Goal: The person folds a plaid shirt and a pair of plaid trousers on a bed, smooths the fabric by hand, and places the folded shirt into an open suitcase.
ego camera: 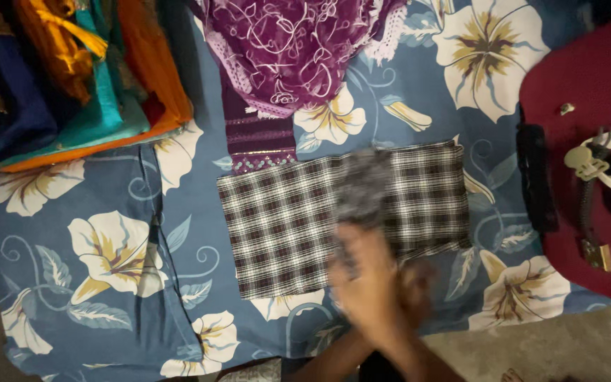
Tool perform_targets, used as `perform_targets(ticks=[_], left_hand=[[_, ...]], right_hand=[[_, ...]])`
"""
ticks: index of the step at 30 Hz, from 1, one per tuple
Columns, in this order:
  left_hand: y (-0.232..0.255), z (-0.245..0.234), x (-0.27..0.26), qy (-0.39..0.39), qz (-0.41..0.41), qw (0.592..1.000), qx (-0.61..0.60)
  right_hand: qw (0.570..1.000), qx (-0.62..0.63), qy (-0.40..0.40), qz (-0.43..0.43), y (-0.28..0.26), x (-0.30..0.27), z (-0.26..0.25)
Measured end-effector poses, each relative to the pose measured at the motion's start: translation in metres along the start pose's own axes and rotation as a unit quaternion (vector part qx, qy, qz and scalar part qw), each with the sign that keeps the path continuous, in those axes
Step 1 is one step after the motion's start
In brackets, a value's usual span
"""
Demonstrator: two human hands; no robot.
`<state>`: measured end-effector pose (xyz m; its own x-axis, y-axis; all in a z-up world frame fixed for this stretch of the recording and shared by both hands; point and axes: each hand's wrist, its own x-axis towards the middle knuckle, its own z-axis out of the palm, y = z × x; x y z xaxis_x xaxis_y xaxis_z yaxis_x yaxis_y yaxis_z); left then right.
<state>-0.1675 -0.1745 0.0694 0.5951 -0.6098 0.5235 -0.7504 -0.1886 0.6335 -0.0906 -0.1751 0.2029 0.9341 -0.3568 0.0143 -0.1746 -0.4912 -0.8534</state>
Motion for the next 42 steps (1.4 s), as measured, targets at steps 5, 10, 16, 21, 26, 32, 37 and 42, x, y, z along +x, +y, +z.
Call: perform_targets(ticks=[5,10,16,21,26,32,37,42], left_hand=[[-0.059,-0.056,0.001,0.12,-0.122,0.983,0.072],[-0.101,-0.111,-0.036,-0.014,-0.331,0.912,0.24],[-0.114,-0.194,-0.107,0.17,-0.443,0.877,0.078],[-0.124,-0.259,-0.166,0.27,-0.524,0.808,-0.02],[-0.143,-0.288,-0.187,0.28,-0.54,0.792,-0.052],[-0.165,-0.263,-0.195,0.22,-0.545,0.807,-0.064],[-0.172,-0.22,-0.207,0.144,-0.55,0.823,-0.022],[-0.188,-0.197,-0.212,0.132,-0.537,0.833,0.014]], right_hand=[[0.959,0.215,-0.168,-0.076,-0.089,-0.034,0.042],[0.905,0.316,-0.259,-0.114,-0.116,-0.042,0.048],[0.872,0.334,-0.262,-0.243,-0.146,-0.036,0.058],[0.844,0.389,-0.213,-0.302,-0.162,-0.051,0.077],[0.849,0.391,-0.232,-0.271,-0.16,-0.057,0.098],[0.88,0.318,-0.23,-0.266,-0.13,-0.054,0.105],[0.931,0.132,-0.005,-0.342,-0.003,-0.05,0.063],[0.978,0.189,0.084,-0.005,0.158,-0.031,0.023]])
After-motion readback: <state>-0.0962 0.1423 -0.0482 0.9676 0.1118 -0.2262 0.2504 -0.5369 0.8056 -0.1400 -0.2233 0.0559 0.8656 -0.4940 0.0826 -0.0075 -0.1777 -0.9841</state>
